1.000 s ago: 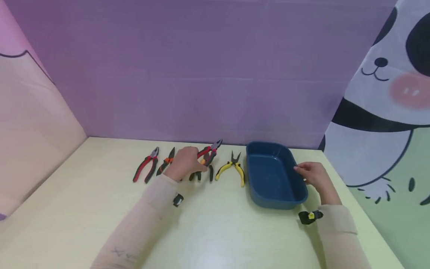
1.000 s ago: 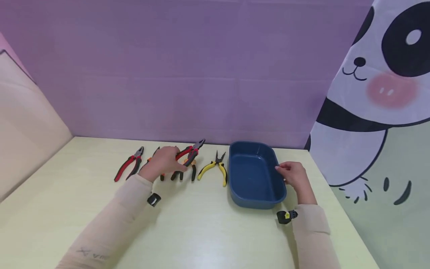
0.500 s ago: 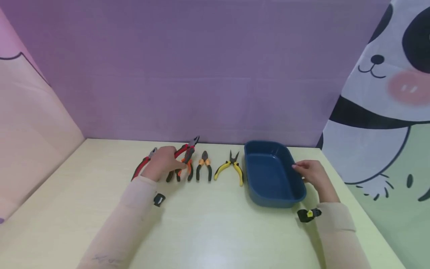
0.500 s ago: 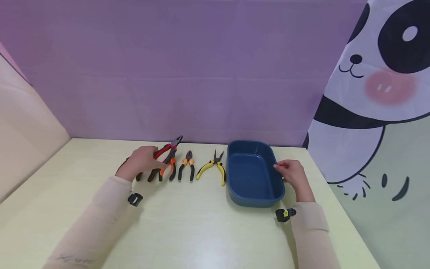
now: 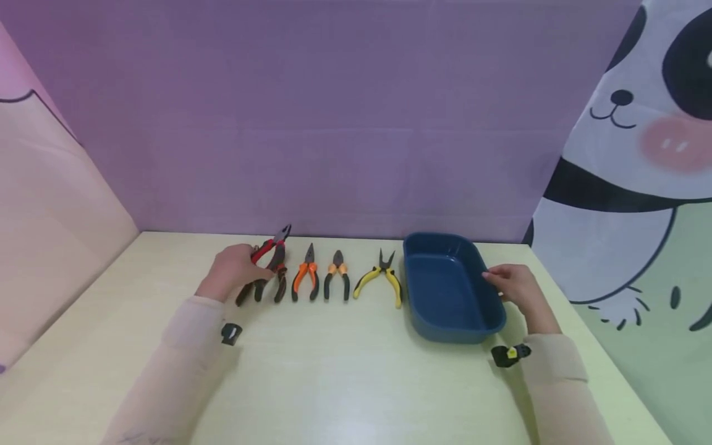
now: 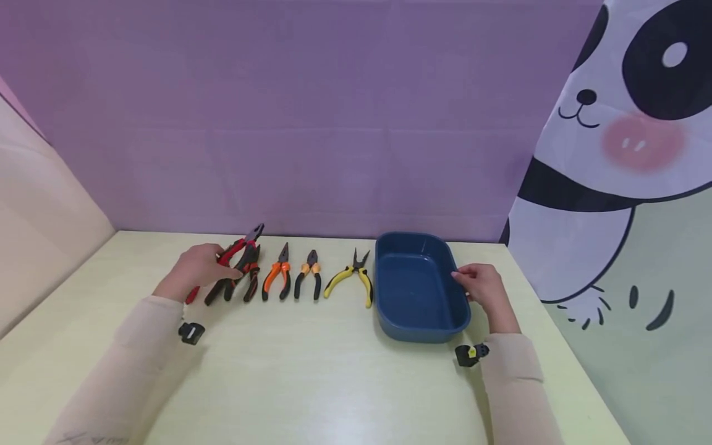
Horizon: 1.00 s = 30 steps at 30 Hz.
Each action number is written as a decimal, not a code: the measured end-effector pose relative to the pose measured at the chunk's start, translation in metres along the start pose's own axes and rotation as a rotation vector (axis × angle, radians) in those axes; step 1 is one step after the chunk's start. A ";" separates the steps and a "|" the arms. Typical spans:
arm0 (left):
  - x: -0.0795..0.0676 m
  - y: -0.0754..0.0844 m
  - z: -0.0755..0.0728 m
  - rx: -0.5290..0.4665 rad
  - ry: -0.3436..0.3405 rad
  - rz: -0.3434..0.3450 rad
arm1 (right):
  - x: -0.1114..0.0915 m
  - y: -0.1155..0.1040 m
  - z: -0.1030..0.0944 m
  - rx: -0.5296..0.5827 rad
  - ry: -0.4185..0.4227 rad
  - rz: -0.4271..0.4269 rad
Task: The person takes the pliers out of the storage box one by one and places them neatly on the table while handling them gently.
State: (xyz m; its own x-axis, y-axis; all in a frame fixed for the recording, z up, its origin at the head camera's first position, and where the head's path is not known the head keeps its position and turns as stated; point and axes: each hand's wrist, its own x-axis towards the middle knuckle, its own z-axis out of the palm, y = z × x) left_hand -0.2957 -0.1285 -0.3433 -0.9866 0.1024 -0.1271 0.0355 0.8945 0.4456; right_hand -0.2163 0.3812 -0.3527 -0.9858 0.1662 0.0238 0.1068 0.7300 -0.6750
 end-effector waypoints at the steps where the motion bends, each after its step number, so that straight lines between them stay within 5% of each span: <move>1: -0.001 -0.004 0.000 -0.005 0.002 0.000 | 0.000 0.000 0.000 0.001 -0.002 0.002; 30: -0.010 -0.090 -0.018 -0.020 -0.010 -0.084 | -0.001 -0.001 -0.001 0.000 -0.019 0.047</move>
State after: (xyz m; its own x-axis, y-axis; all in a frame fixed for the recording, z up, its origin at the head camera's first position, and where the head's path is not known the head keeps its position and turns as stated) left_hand -0.2922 -0.2180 -0.3661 -0.9842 0.0317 -0.1741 -0.0510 0.8912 0.4507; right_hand -0.2159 0.3807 -0.3512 -0.9820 0.1878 -0.0216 0.1529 0.7219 -0.6749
